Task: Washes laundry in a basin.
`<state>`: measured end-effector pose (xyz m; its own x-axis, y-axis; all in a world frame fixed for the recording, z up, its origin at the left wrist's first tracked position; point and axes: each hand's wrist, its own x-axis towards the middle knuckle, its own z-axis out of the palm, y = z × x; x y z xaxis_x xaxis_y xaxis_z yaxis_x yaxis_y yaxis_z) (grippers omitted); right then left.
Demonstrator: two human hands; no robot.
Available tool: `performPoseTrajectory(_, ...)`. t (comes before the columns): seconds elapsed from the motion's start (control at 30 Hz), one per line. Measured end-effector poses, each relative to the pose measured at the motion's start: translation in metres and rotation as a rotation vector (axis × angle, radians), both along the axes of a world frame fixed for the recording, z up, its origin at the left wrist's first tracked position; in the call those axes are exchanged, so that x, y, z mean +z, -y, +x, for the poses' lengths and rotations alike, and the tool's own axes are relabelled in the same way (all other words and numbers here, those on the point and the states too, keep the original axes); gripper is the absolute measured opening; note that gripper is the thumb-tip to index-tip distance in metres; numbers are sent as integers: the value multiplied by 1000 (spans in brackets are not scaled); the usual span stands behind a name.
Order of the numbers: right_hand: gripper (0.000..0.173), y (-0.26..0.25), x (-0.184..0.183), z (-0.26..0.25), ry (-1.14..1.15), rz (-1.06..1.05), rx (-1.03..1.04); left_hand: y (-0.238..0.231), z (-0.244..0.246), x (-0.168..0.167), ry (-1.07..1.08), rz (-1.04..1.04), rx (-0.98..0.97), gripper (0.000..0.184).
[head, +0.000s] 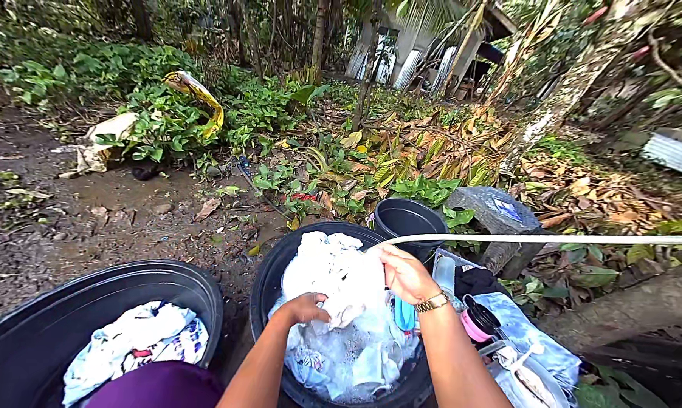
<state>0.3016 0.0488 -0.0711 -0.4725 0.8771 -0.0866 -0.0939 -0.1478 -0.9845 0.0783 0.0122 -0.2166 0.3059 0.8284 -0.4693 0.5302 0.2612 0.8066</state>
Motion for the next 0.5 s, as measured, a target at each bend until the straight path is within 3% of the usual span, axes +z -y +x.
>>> performPoseTrajectory(0.13,15,-28,-24,36,140,0,-358,-2,-13,18,218,21,169,28)
performPoseTrajectory(0.27,19,-45,-80,62,627,-53,-490,-5,-19,22,456,19,390,16)
performPoseTrajectory(0.3,24,-45,-92,62,767,-65,-485,-7,-18,20,379,47,429,16)
performPoseTrajectory(0.4,44,-31,-124,42,1145,-98,-335,-16,-17,-4,-119,48,413,41)
performPoseTrajectory(0.5,54,-13,-174,13,1180,-30,25,-7,-6,-45,-392,-61,244,49)
